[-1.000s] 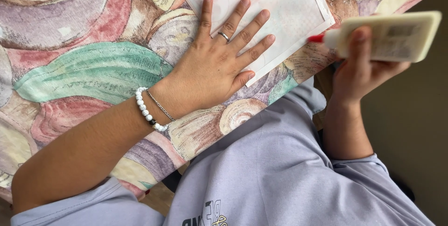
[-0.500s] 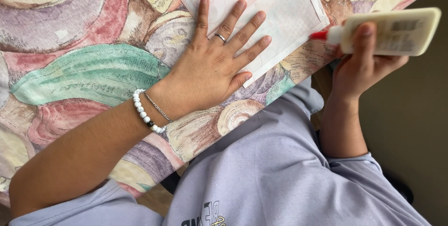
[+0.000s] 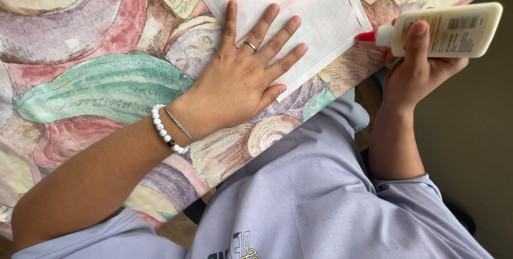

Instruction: Applying glue to paper templates and folding them to assemble bags.

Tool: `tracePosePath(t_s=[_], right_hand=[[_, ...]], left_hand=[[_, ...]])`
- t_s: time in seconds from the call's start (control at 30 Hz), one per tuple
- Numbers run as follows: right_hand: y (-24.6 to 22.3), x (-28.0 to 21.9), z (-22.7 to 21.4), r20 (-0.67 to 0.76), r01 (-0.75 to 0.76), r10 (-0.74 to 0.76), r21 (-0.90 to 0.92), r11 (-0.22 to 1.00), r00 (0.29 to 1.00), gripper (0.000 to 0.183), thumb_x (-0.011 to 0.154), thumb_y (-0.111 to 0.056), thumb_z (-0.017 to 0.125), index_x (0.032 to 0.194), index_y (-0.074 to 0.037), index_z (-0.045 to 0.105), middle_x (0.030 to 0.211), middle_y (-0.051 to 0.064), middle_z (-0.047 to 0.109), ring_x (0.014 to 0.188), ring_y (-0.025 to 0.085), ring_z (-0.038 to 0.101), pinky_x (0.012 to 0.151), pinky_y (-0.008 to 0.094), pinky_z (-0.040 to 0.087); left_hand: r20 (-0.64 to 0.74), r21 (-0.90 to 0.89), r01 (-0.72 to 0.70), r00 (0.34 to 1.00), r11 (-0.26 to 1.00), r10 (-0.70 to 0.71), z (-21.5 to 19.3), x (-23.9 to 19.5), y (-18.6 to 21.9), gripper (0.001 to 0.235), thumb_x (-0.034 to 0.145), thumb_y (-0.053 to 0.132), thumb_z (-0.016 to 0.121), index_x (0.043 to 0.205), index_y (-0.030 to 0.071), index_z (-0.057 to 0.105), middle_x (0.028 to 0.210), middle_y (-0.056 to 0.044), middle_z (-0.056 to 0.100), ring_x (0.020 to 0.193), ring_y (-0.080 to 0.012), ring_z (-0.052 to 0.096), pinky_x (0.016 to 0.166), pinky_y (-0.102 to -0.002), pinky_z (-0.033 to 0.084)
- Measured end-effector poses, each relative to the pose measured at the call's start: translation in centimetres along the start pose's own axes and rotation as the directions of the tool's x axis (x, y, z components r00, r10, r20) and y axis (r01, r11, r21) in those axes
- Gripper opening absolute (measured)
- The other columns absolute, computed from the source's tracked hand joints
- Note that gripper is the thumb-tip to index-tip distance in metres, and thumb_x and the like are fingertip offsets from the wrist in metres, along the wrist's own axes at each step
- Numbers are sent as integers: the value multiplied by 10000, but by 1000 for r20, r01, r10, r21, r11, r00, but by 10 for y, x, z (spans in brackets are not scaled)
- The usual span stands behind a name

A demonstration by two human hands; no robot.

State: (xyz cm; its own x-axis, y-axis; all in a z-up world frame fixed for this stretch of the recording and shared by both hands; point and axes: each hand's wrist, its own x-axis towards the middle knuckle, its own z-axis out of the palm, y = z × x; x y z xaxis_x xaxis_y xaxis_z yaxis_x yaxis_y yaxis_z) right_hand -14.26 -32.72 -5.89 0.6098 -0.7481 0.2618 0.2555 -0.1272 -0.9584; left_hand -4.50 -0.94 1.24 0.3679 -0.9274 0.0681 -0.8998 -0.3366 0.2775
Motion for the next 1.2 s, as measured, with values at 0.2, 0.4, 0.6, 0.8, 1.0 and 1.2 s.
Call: tracePosePath(t_s=[0.2,0.4,0.6,0.8,1.0,1.2], right_hand=[[-25,38,1,-78,-107,106,-10,994,991,412,908,-383,828,922,-32,613,726,146,655,501,217,586,377,336,414],[26,82,-36,133,365,-348,-150,919,928,300,1111,-55,810,1282,75,599,1193,311,699,1082,397,695,929,504,593],[0,66,-10,42,355,-468,-712,605,883,516,1132,-361,783,1425,-66,478,1366,165,560,1321,307,531,1160,460,427],[-60,43,65,677,637,-208,-478,605,706,317,1044,43,734,1356,91,712,1548,229,383,1478,441,434,1148,559,460],[-70,47,112,877,725,-46,-365,584,478,413,1105,-350,768,1264,25,701,1355,248,481,1296,457,411,1017,611,346],[-77,56,110,866,401,-1,-230,887,500,473,917,-233,866,1087,51,528,1459,231,542,1357,307,518,1089,406,407]], left_hand=[[-1,-20,-9,1000,1000,9,-1,-2,1,637,1065,445,461,1634,160,421,1723,-188,237,1581,-448,139,1188,-790,26],[-7,-2,-58,998,998,58,-3,-4,3,604,1071,423,443,1601,133,455,1701,-175,321,1568,-410,275,1216,-730,21],[-156,-29,-276,951,961,269,0,-2,5,442,1023,41,370,1389,-46,602,1481,-262,577,1388,-416,546,1251,-562,276],[-157,-48,-306,942,951,295,3,-2,7,382,1003,79,401,1312,-18,602,1470,-219,562,1408,-383,501,1216,-487,354],[-166,-124,-315,942,941,293,-1,-3,4,322,928,46,537,1236,-16,609,1416,-223,583,1380,-377,521,1189,-488,381],[-175,-113,-268,953,957,246,2,-6,4,355,896,64,573,1249,26,575,1464,-140,551,1285,-352,614,737,-448,603]])
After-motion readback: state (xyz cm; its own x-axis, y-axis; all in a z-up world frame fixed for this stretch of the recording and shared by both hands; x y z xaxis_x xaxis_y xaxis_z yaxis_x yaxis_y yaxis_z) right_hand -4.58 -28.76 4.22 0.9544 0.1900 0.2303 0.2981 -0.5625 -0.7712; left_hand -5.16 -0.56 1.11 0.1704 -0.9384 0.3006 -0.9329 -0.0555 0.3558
